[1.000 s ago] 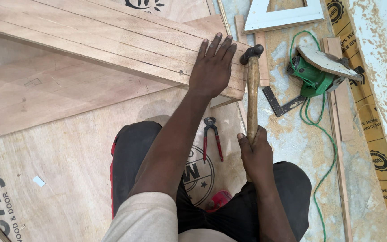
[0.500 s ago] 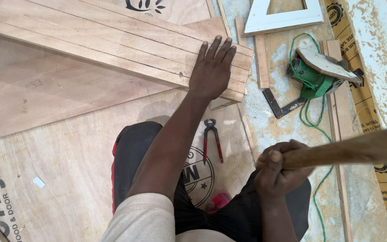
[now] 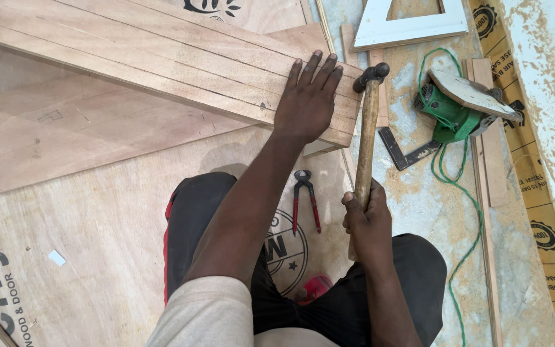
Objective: The person assembles a wooden frame by aligning thin wooden strips and securing them with nails using a hammer. They also use pliers to adjust nails and a sanding block to smooth the wood surface.
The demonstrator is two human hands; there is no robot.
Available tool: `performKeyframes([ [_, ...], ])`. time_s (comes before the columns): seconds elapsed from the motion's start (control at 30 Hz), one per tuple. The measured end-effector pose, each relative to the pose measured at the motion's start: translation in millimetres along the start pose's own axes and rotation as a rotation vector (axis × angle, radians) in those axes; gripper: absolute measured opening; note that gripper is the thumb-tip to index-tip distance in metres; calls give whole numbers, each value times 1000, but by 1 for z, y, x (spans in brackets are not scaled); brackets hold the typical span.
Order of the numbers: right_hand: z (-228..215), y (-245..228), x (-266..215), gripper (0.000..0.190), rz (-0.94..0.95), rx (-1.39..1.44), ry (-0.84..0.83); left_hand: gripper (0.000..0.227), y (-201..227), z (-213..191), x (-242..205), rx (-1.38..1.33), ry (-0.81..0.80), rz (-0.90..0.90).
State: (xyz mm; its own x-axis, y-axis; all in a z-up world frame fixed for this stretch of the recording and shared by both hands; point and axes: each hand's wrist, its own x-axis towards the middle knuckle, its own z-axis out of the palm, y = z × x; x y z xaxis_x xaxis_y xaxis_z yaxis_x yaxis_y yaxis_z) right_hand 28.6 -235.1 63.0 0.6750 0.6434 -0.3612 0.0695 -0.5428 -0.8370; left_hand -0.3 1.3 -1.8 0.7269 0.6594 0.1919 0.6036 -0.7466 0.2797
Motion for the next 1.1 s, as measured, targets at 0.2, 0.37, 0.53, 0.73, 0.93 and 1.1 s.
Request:
performKeyframes([
  [0.2,-15,2,-9,44,-46,148,-66,52,1,2,1,0,-9,2],
  [0.37,-19,14,-46,44,-306,92,66,51,1,3,0,5,2,4],
  [0.53,-18,38,-63,49,-568,102,174,51,2,2,2,-4,14,12],
  [0.73,-10,44,-47,60,-33,-80,-70,51,-1,6,-1,-19,56,16],
  [0.93,-8,34,-41,65,6,-151,-95,50,-2,11,-3,-11,96,35],
  [1.1,-8,35,-40,61,-36,-224,-81,48,-5,21,4,-19,161,60],
])
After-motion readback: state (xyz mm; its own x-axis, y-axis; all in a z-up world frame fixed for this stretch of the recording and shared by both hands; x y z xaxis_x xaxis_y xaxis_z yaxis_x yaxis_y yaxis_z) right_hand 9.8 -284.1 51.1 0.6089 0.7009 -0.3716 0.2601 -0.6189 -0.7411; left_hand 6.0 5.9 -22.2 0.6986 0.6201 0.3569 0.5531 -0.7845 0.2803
